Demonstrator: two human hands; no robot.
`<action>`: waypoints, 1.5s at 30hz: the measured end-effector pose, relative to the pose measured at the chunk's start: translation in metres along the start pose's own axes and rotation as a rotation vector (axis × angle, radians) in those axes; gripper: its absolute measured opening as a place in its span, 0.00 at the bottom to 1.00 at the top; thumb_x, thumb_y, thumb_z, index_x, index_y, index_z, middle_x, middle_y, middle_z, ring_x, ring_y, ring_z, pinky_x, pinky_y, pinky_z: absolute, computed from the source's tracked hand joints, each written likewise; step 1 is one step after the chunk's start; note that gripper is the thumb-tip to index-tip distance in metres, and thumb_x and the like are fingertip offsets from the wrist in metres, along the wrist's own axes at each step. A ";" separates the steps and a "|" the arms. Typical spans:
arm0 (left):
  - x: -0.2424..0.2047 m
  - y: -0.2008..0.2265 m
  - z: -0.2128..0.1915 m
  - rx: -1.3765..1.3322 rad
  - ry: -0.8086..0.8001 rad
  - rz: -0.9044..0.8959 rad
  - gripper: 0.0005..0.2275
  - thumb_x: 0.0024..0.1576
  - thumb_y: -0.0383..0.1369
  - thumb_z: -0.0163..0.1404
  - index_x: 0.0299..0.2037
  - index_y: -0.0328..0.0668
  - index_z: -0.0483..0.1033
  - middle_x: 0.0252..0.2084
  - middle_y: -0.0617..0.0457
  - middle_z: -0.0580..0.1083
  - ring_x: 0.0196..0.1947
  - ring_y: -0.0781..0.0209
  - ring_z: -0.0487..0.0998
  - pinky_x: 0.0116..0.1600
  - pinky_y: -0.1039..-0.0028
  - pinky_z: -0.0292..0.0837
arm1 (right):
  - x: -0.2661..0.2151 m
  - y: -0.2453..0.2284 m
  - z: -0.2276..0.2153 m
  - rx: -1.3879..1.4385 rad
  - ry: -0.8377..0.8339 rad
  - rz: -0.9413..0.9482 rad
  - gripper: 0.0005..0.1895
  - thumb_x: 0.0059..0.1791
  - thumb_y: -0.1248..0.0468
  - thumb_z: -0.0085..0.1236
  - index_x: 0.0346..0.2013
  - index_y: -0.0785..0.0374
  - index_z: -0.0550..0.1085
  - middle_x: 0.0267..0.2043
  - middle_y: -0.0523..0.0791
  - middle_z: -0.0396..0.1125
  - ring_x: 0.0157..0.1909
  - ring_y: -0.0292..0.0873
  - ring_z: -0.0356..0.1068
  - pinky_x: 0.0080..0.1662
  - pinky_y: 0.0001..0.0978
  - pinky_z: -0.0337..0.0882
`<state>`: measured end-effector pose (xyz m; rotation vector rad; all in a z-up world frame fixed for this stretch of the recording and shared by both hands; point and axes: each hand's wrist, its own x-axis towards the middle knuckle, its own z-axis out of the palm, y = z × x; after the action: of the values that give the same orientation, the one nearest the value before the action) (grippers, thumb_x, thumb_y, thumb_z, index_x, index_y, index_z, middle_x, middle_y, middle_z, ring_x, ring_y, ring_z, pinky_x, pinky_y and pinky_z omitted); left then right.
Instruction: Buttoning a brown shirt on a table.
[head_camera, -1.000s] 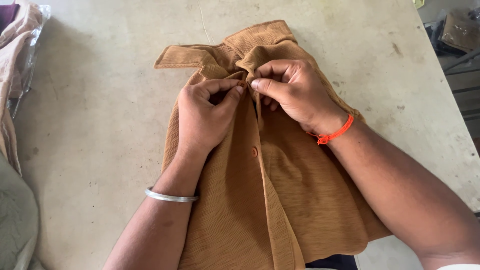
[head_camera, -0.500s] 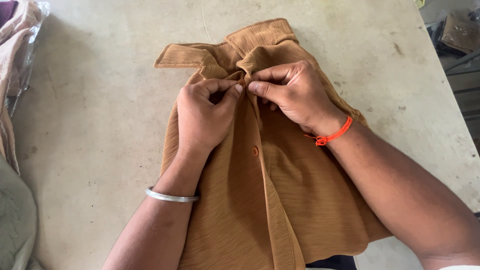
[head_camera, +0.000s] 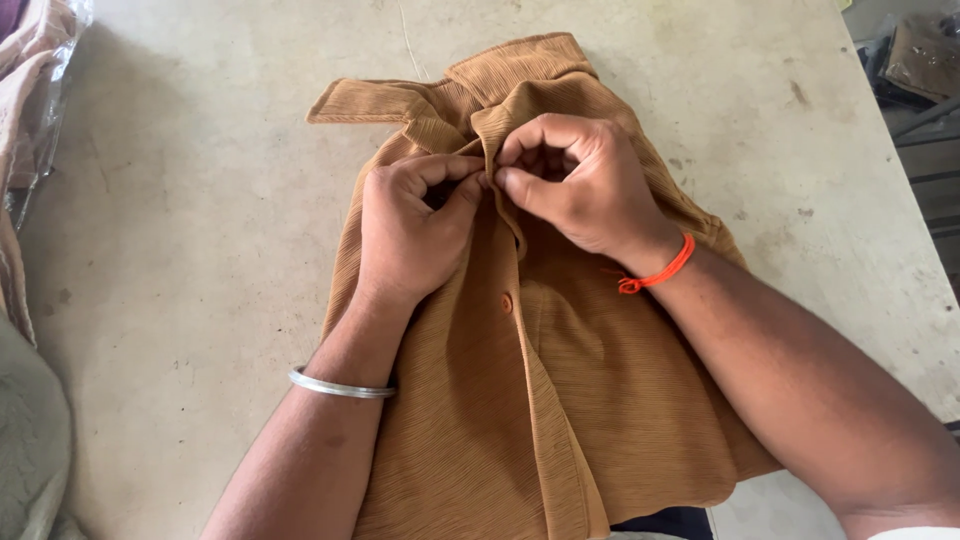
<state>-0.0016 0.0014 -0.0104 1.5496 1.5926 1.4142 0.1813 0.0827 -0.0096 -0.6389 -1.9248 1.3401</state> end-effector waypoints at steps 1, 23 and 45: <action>0.000 -0.001 0.000 0.006 0.000 0.003 0.05 0.57 0.25 0.56 0.40 0.34 0.84 0.34 0.49 0.83 0.33 0.67 0.84 0.40 0.77 0.79 | -0.001 -0.004 0.003 -0.082 0.025 -0.044 0.04 0.52 0.70 0.63 0.41 0.65 0.78 0.36 0.40 0.74 0.37 0.29 0.71 0.40 0.21 0.74; -0.045 0.009 0.013 0.061 -0.103 -0.005 0.07 0.58 0.31 0.57 0.37 0.33 0.83 0.30 0.49 0.82 0.29 0.67 0.80 0.37 0.75 0.75 | -0.060 -0.025 0.019 -0.296 0.156 -0.043 0.05 0.48 0.68 0.66 0.36 0.66 0.79 0.34 0.41 0.76 0.38 0.29 0.73 0.41 0.23 0.74; -0.041 0.019 0.001 -0.119 -0.173 -0.149 0.04 0.60 0.26 0.55 0.40 0.33 0.81 0.30 0.54 0.81 0.31 0.74 0.75 0.37 0.78 0.74 | -0.043 -0.020 -0.006 0.014 -0.044 0.008 0.12 0.51 0.69 0.67 0.47 0.66 0.75 0.44 0.42 0.67 0.41 0.31 0.71 0.42 0.25 0.78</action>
<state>0.0168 -0.0400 -0.0061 1.4127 1.4618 1.2364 0.2133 0.0486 -0.0008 -0.6161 -1.9481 1.3823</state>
